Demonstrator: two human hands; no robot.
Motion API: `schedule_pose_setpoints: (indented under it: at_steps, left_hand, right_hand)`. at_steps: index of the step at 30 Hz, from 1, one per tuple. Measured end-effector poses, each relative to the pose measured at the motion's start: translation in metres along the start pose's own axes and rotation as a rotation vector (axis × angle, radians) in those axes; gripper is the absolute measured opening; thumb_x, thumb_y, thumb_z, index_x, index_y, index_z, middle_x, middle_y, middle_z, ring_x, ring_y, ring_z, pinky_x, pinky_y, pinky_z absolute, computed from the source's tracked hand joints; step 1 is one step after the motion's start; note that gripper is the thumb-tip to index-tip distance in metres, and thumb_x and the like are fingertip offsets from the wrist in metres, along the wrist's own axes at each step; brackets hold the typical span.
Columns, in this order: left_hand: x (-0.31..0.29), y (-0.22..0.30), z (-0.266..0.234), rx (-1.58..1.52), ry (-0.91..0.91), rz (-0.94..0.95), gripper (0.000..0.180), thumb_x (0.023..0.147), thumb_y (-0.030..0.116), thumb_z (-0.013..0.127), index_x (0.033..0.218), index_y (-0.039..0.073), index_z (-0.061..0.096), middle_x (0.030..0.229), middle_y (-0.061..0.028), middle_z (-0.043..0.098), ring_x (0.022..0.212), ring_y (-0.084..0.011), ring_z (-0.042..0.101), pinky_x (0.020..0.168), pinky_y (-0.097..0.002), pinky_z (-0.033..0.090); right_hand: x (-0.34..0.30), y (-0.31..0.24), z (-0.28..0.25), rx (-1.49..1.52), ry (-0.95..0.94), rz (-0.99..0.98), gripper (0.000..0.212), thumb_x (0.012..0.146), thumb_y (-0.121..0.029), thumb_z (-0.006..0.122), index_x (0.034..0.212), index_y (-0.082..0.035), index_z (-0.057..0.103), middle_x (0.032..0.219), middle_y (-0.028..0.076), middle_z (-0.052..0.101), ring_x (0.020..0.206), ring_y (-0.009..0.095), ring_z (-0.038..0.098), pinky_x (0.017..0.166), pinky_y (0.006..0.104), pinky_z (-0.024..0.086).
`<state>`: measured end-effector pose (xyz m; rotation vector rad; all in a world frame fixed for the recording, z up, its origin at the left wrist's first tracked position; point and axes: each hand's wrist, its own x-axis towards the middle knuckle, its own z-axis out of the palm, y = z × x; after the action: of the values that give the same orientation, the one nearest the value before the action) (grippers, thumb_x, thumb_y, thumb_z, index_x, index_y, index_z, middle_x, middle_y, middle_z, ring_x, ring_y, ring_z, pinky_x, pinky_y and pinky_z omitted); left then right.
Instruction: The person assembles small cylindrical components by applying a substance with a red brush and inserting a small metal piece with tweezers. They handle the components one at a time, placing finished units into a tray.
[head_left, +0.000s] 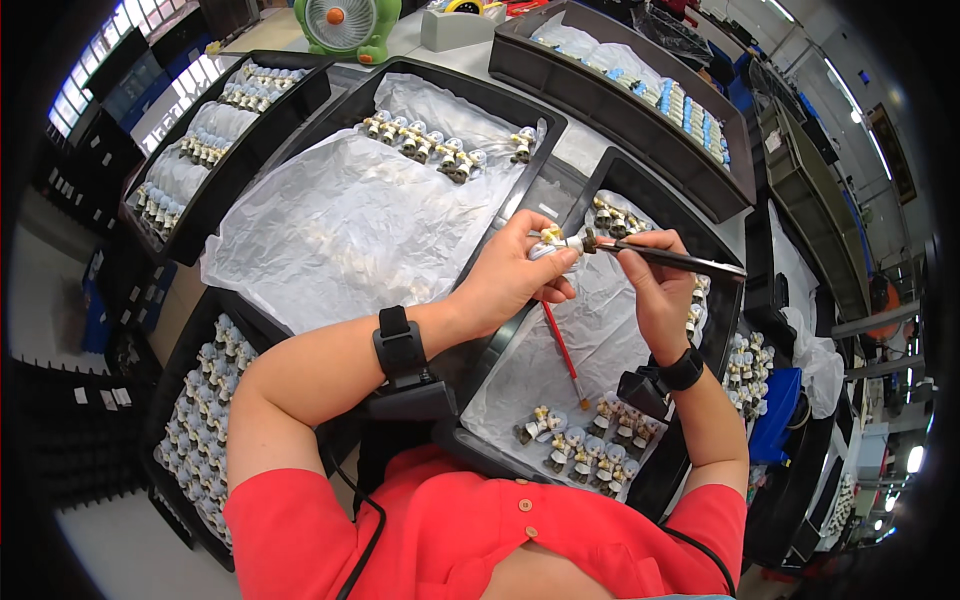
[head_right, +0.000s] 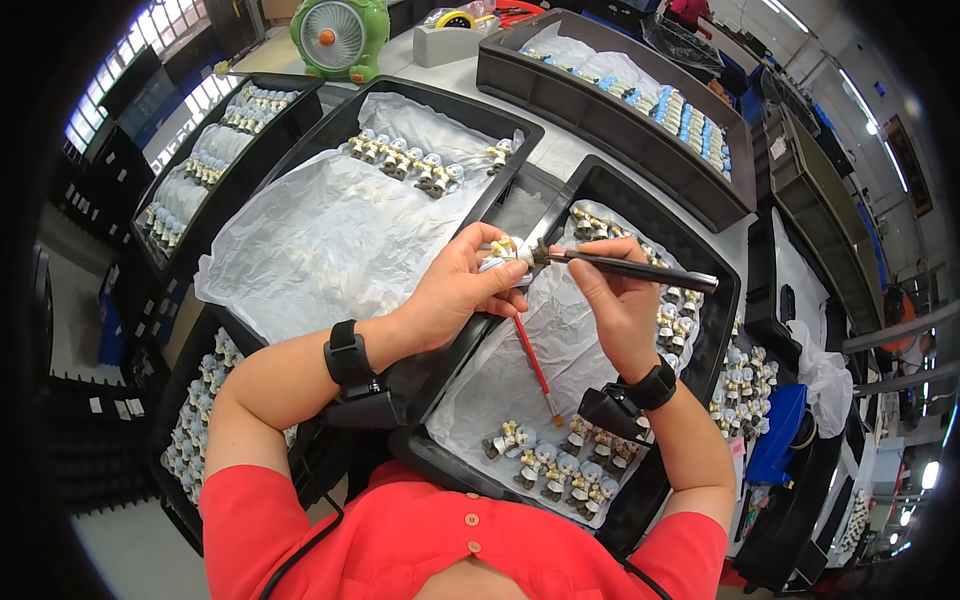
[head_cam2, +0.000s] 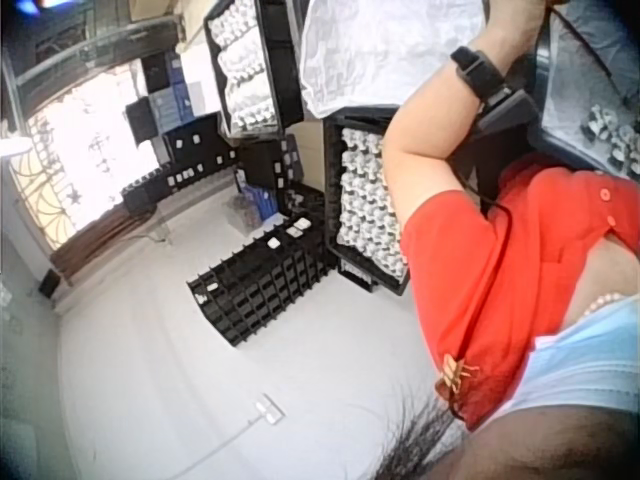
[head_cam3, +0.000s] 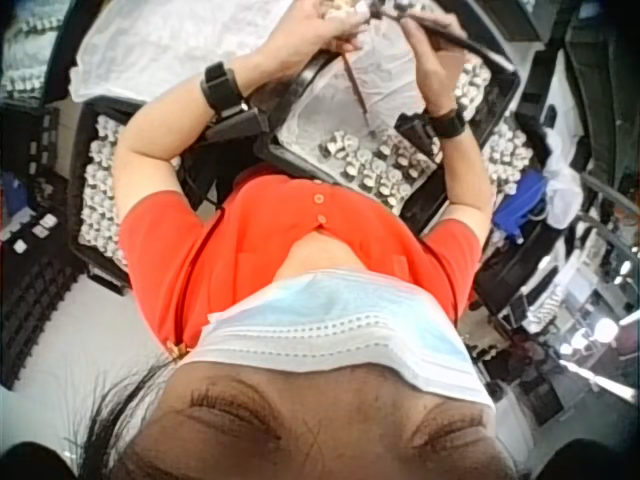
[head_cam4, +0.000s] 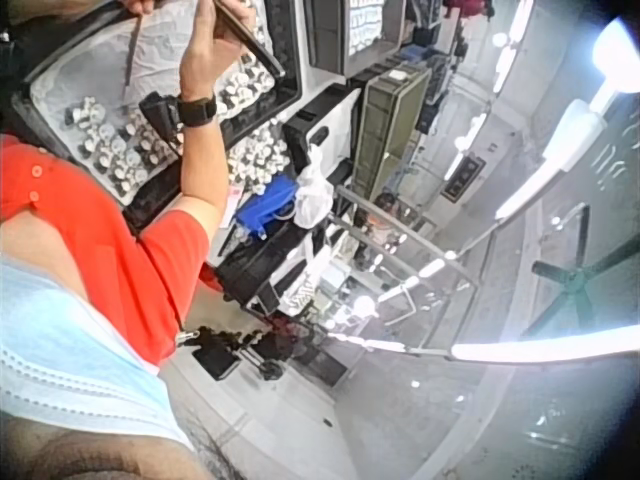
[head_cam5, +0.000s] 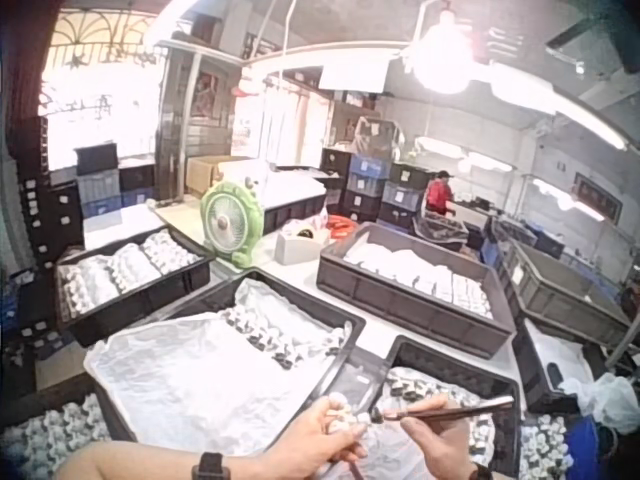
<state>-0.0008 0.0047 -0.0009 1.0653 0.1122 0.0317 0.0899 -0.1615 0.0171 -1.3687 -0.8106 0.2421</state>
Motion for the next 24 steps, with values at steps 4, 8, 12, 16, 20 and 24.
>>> schedule_pose_setpoints:
  at_steps: [4, 8, 12, 16, 20, 24]
  left_hand:
    - [-0.001, 0.004, 0.002, 0.028, -0.013, -0.006, 0.031, 0.085, 0.015, 0.059, 0.106, 0.003, 0.040, 0.089, -0.0064, 0.055, 0.069, -0.0106, 0.060, 0.058, -0.0200, 0.050]
    - [-0.001, 0.003, 0.001, 0.086, -0.010, 0.010, 0.030, 0.084, 0.016, 0.061, 0.105, 0.002, 0.045, 0.084, -0.0042, 0.056, 0.065, -0.0078, 0.057, 0.054, -0.0172, 0.046]
    - [-0.002, 0.005, 0.003, 0.093, 0.004, 0.013, 0.030, 0.083, 0.016, 0.062, 0.103, 0.001, 0.046, 0.084, -0.0042, 0.056, 0.062, -0.0069, 0.056, 0.052, -0.0167, 0.045]
    - [-0.001, 0.004, 0.002, 0.098, 0.009, 0.015, 0.029, 0.083, 0.015, 0.063, 0.102, 0.001, 0.046, 0.082, -0.0040, 0.056, 0.061, -0.0067, 0.055, 0.051, -0.0167, 0.044]
    - [0.000, 0.004, 0.001, 0.111, 0.011, 0.026, 0.029, 0.082, 0.015, 0.063, 0.102, 0.002, 0.046, 0.082, -0.0036, 0.056, 0.061, -0.0065, 0.055, 0.050, -0.0166, 0.044]
    - [0.001, 0.003, 0.001, 0.127, 0.016, 0.028, 0.029, 0.082, 0.015, 0.063, 0.101, 0.002, 0.047, 0.080, -0.0029, 0.056, 0.060, -0.0059, 0.054, 0.050, -0.0165, 0.043]
  right_hand:
    - [0.007, 0.002, -0.006, 0.154, 0.052, 0.061, 0.012, 0.087, -0.004, 0.053, 0.097, 0.000, 0.047, 0.095, 0.015, 0.060, 0.093, 0.023, 0.061, 0.085, 0.0318, 0.048]
    - [0.006, 0.000, -0.006, 0.146, 0.030, 0.151, 0.012, 0.087, -0.006, 0.053, 0.097, 0.000, 0.047, 0.094, 0.014, 0.059, 0.090, 0.023, 0.062, 0.084, 0.0321, 0.049]
    - [0.005, 0.001, -0.008, 0.086, 0.028, 0.197, 0.013, 0.087, -0.008, 0.054, 0.096, 0.000, 0.048, 0.094, 0.014, 0.060, 0.088, 0.022, 0.063, 0.083, 0.0316, 0.049]
    - [0.007, 0.000, -0.008, 0.169, 0.033, 0.281, 0.014, 0.086, -0.008, 0.055, 0.097, -0.001, 0.050, 0.093, 0.013, 0.060, 0.088, 0.021, 0.063, 0.082, 0.0310, 0.050]
    - [0.008, 0.004, -0.013, 0.221, 0.026, 0.359, 0.016, 0.085, -0.008, 0.056, 0.099, -0.001, 0.051, 0.093, 0.012, 0.061, 0.088, 0.020, 0.063, 0.082, 0.0304, 0.050]
    - [0.008, 0.005, -0.016, 0.233, 0.009, 0.398, 0.017, 0.085, -0.009, 0.057, 0.099, -0.001, 0.052, 0.092, 0.011, 0.061, 0.087, 0.020, 0.063, 0.083, 0.0306, 0.049]
